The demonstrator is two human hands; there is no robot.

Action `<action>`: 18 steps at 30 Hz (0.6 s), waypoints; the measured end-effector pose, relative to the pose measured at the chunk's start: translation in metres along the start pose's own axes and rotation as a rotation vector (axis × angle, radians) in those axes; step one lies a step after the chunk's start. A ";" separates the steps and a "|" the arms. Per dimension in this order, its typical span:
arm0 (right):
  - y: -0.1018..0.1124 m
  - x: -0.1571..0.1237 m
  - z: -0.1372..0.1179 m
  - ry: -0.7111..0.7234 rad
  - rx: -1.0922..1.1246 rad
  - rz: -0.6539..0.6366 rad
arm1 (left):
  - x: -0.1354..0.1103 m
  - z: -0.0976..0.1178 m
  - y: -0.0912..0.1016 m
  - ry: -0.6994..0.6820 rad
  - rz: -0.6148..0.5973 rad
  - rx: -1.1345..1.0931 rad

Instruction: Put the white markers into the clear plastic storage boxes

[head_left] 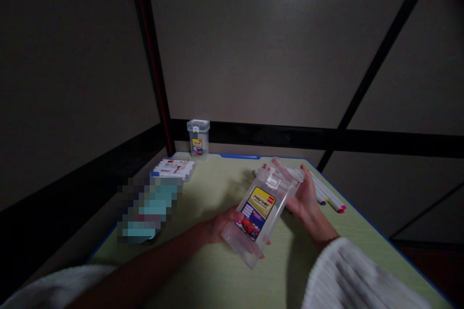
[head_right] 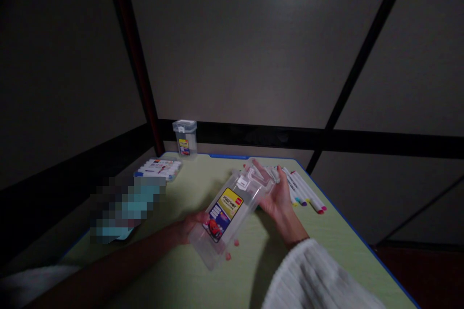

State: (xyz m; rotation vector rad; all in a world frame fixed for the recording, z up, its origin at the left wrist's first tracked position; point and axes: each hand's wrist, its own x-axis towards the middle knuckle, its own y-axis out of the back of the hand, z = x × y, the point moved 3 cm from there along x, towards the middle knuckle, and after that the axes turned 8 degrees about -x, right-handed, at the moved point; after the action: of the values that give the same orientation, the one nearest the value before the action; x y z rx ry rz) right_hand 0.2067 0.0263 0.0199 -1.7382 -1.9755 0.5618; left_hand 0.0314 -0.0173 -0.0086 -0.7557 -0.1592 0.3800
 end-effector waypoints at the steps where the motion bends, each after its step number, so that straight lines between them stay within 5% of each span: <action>1: 0.003 0.001 0.000 0.009 0.008 0.017 | 0.000 0.002 0.001 -0.008 0.001 -0.016; 11: 0.025 0.004 -0.012 0.237 0.044 0.187 | -0.001 0.027 0.027 -0.237 0.136 -0.317; 18: 0.018 0.000 -0.010 0.184 0.044 0.073 | -0.003 0.040 0.033 -0.423 0.325 -0.386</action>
State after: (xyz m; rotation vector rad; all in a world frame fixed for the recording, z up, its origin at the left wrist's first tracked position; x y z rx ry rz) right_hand 0.2268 0.0281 0.0176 -1.7741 -1.7677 0.4486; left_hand 0.0084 0.0287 -0.0025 -1.0792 -0.5217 0.8340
